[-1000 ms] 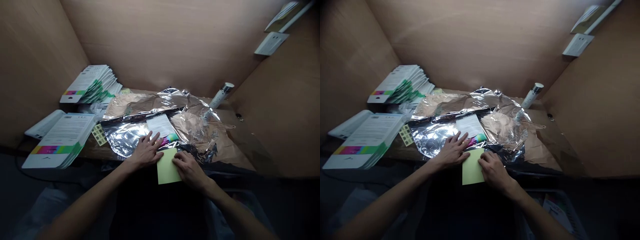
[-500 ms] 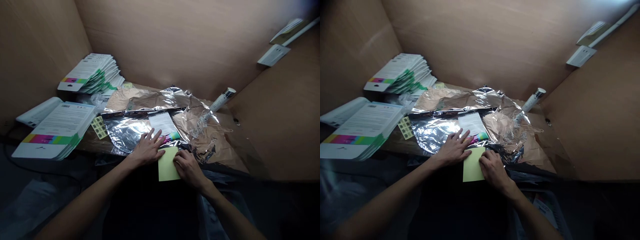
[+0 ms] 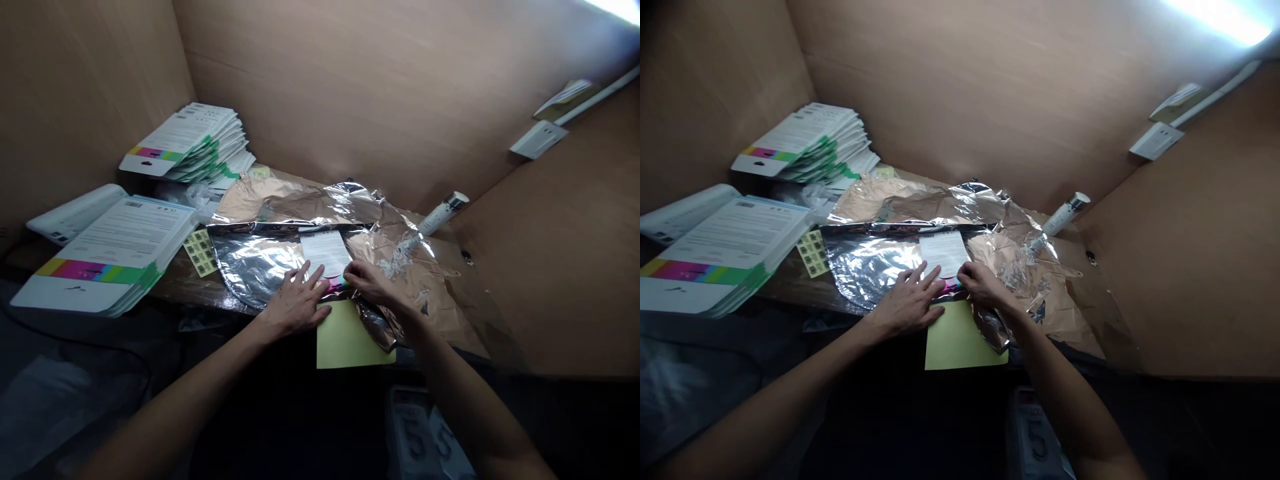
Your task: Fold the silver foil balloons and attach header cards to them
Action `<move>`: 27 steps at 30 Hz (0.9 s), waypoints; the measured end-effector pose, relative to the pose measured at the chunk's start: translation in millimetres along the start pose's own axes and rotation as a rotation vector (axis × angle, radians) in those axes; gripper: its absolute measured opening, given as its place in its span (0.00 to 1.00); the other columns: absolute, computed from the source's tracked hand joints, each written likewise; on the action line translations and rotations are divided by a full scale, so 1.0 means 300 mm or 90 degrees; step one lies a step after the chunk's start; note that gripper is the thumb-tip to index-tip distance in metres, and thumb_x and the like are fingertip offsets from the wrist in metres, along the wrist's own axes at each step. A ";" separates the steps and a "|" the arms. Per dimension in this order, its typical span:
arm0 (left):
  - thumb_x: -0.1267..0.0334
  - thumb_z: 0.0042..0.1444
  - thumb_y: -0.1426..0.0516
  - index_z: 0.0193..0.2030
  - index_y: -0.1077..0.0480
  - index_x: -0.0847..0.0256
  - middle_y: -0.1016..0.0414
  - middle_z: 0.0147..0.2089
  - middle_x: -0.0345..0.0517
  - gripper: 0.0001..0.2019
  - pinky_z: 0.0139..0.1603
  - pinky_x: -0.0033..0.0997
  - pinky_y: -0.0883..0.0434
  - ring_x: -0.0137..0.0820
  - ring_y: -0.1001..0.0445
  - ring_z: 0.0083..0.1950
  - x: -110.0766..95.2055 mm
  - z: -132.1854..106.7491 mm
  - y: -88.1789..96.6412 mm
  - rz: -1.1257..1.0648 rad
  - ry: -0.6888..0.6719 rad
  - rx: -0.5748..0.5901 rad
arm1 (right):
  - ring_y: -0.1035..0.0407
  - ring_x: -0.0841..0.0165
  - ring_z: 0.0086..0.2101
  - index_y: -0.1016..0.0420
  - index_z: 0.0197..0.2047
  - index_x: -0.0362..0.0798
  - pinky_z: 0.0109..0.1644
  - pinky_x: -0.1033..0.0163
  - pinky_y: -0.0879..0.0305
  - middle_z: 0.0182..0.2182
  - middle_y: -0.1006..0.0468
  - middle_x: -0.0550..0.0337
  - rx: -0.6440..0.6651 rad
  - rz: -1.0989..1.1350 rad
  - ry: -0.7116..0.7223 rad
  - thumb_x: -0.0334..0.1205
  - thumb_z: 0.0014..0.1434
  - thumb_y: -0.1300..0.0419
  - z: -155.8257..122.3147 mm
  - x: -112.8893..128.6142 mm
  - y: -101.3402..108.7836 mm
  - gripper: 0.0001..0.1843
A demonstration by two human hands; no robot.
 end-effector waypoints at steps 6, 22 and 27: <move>0.44 0.64 0.46 0.61 0.33 0.52 0.44 0.76 0.51 0.24 0.68 0.60 0.45 0.58 0.52 0.77 0.006 0.001 -0.007 -0.035 0.007 -0.009 | 0.31 0.67 0.31 0.25 0.33 0.45 0.35 0.65 0.40 0.28 0.22 0.58 0.008 -0.109 -0.038 0.37 0.61 0.42 0.107 -0.032 -0.053 0.07; 0.44 0.64 0.45 0.64 0.33 0.52 0.44 0.76 0.52 0.26 0.68 0.61 0.46 0.58 0.52 0.77 0.017 0.000 -0.020 -0.035 0.001 -0.012 | 0.29 0.56 0.47 0.33 0.53 0.44 0.45 0.60 0.37 0.50 0.24 0.43 -0.086 -0.288 -0.187 0.63 0.57 0.35 0.091 -0.124 0.020 0.34; 0.43 0.64 0.46 0.67 0.35 0.56 0.42 0.76 0.54 0.29 0.68 0.60 0.45 0.59 0.51 0.77 0.013 0.006 -0.017 -0.040 0.007 -0.002 | 0.26 0.56 0.39 0.26 0.36 0.45 0.42 0.59 0.39 0.32 0.22 0.47 -0.062 -0.231 -0.234 0.62 0.65 0.43 0.126 -0.140 0.052 0.26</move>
Point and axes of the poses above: each hand's wrist, its own z-axis towards the middle knuckle, its own y-axis out of the back of the hand, x = y × z, the point moved 9 cm from there along z, towards the middle knuckle
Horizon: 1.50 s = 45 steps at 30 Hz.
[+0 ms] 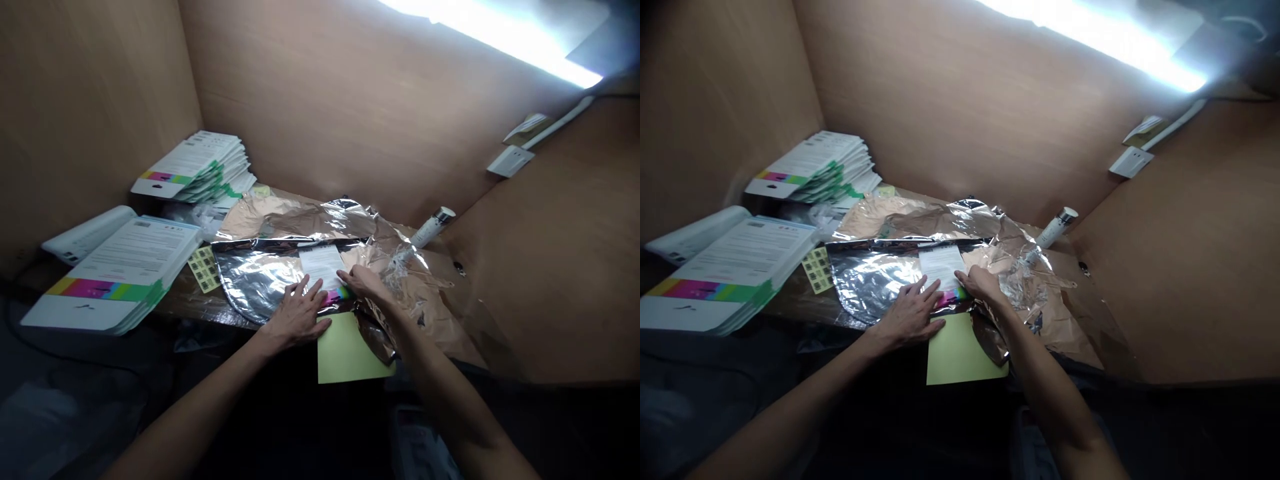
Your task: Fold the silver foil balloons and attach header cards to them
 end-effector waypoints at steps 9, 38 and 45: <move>0.65 0.69 0.49 0.59 0.30 0.63 0.23 0.57 0.60 0.16 0.55 0.46 0.29 0.46 0.24 0.56 -0.003 -0.022 0.216 -0.006 0.072 -0.223 | 0.31 0.65 0.26 0.25 0.35 0.44 0.30 0.63 0.36 0.26 0.25 0.55 0.053 0.222 0.170 0.58 0.72 0.58 -0.148 0.179 0.076 0.31; 0.46 0.56 0.35 0.41 0.22 0.59 0.19 0.35 0.44 0.18 0.34 0.31 0.25 0.40 0.22 0.36 -0.368 -0.022 -0.004 -0.642 0.135 0.259 | 0.24 0.63 0.37 0.23 0.43 0.50 0.41 0.62 0.36 0.36 0.19 0.59 -0.176 0.343 0.037 0.45 0.66 0.38 -0.896 -0.298 0.051 0.08; 0.45 0.49 0.31 0.46 0.24 0.60 0.16 0.38 0.46 0.24 0.32 0.35 0.19 0.44 0.19 0.34 -0.559 0.024 -0.081 -0.754 0.312 0.244 | 0.23 0.59 0.43 0.28 0.63 0.50 0.48 0.57 0.28 0.44 0.17 0.55 -0.162 0.896 -0.052 0.56 0.52 0.26 -1.151 -0.656 -0.150 0.39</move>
Point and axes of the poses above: each hand's wrist, its own z-axis towards the middle knuckle, its own y-axis out of the back of the hand, x = y × z, the point moved 9 cm from there along z, towards the middle knuckle
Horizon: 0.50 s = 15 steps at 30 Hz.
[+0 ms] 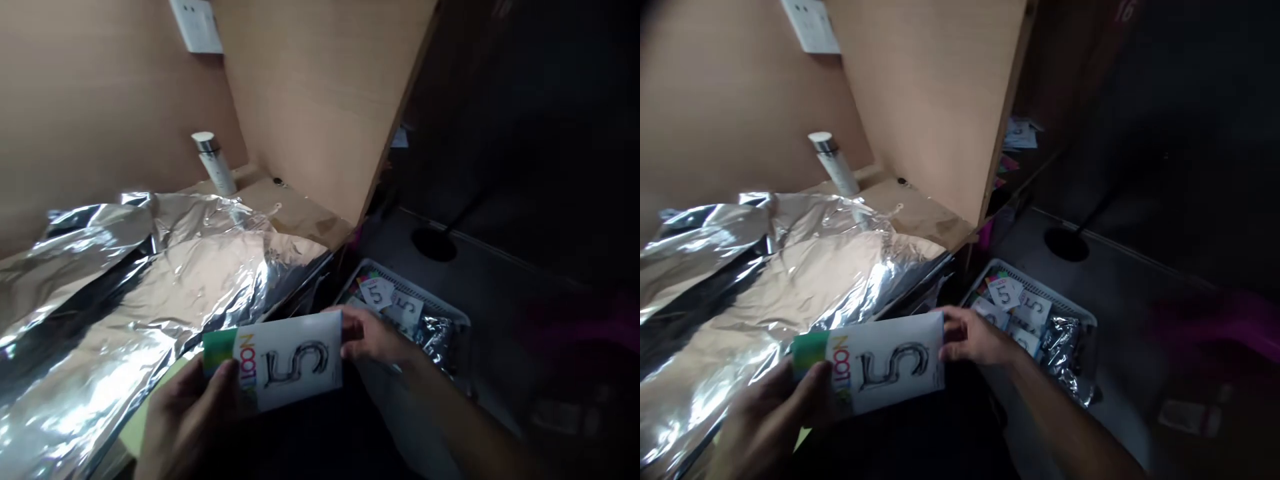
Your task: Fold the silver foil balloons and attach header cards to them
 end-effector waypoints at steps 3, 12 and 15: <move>0.43 0.47 0.31 0.43 0.24 0.61 0.17 0.35 0.47 0.25 0.33 0.36 0.20 0.43 0.20 0.32 0.017 0.033 -0.142 -0.006 0.034 0.089 | 0.24 0.57 0.48 0.21 0.57 0.47 0.55 0.54 0.30 0.45 0.17 0.53 0.000 0.078 0.022 0.54 0.61 0.32 -0.077 -0.083 0.029 0.26; 0.44 0.54 0.33 0.39 0.25 0.62 0.20 0.33 0.44 0.21 0.33 0.29 0.25 0.34 0.23 0.31 0.109 0.128 -0.309 -0.041 0.071 0.220 | 0.23 0.56 0.48 0.18 0.54 0.48 0.56 0.53 0.31 0.48 0.16 0.51 -0.138 0.238 -0.021 0.50 0.62 0.32 -0.171 -0.264 0.098 0.21; 0.45 0.57 0.35 0.42 0.23 0.65 0.18 0.37 0.50 0.21 0.36 0.28 0.26 0.35 0.22 0.35 0.097 0.105 -0.342 -0.016 0.056 0.281 | 0.22 0.56 0.48 0.19 0.55 0.50 0.57 0.51 0.30 0.49 0.16 0.51 -0.243 0.352 -0.062 0.49 0.59 0.29 -0.185 -0.345 0.123 0.22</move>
Point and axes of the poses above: each hand's wrist, its own z-axis towards the middle knuckle, its own y-axis out of the back of the hand, x = y × z, the point moved 9 cm from there along z, towards the middle knuckle
